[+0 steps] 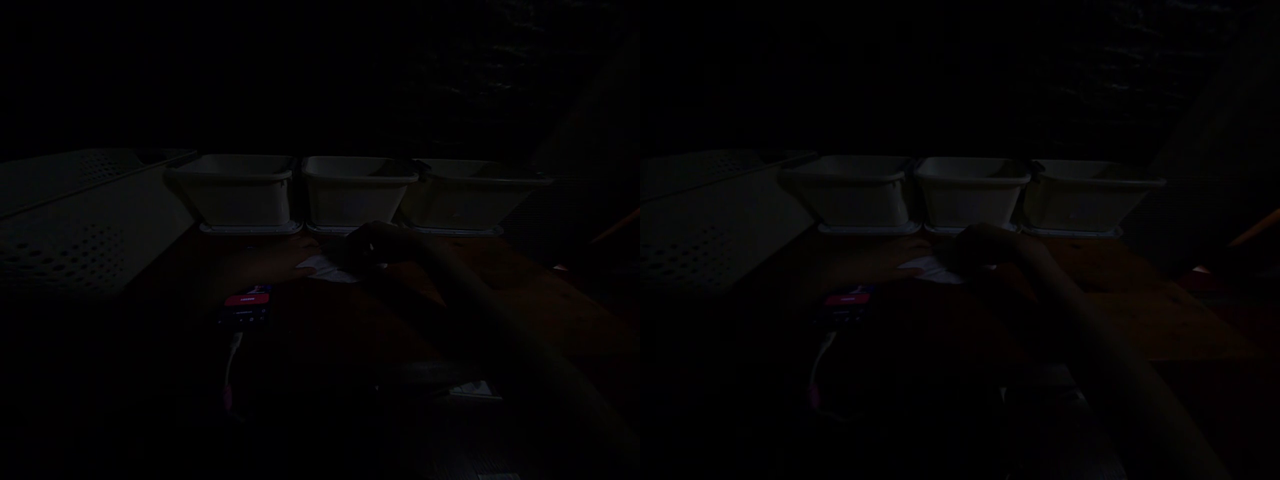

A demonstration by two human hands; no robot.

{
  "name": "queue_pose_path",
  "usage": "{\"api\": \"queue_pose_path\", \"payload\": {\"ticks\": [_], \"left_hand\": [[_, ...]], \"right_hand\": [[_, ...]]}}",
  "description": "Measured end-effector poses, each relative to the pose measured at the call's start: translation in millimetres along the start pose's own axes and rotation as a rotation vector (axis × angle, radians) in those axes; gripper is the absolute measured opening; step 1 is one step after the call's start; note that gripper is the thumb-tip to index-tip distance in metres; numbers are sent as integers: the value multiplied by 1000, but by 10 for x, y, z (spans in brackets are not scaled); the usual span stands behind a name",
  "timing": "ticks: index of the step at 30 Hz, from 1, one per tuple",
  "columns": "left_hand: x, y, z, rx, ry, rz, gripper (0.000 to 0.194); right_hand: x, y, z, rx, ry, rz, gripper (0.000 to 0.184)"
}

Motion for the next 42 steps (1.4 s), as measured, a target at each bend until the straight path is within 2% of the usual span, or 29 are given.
{"api": "queue_pose_path", "payload": {"ticks": [4, 9, 12, 16, 22, 28, 35, 42], "left_hand": [[7, 7, -7, 29, -1, -8, 46], [14, 3, -1, 40, -17, 11, 39], [0, -7, -7, 34, -9, -11, 40], [-9, -8, -14, 28, -10, -6, 44], [1, -14, -14, 14, -4, 0, 40], [8, -3, -4, -12, 4, 0, 43], [5, 21, 6, 8, -30, 39, 47], [-13, -80, -57, 18, 13, -17, 50]], "right_hand": [[2, -26, 21, 36, 7, 14, 21], [-17, -56, 27, -26, 45, 115, 13], [-32, -28, 14, -67, 78, 160, 16], [-53, 30, 2, -66, 98, 149, 19], [-109, 44, -51, -84, 97, 220, 16], [-144, 69, -121, -134, 30, 140, 16], [-59, 106, -23, -58, -5, 26, 17], [7, 183, 44, -104, -51, 6, 22]]}}
Point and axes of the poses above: each hand's wrist, its own x-axis away from the middle knuckle, its own z-axis out of the back of the hand, y = z × x, the point moved 2 cm from there along -x, towards the middle knuckle, and after that the axes turned 2 degrees about -y, right-handed, at the moved point
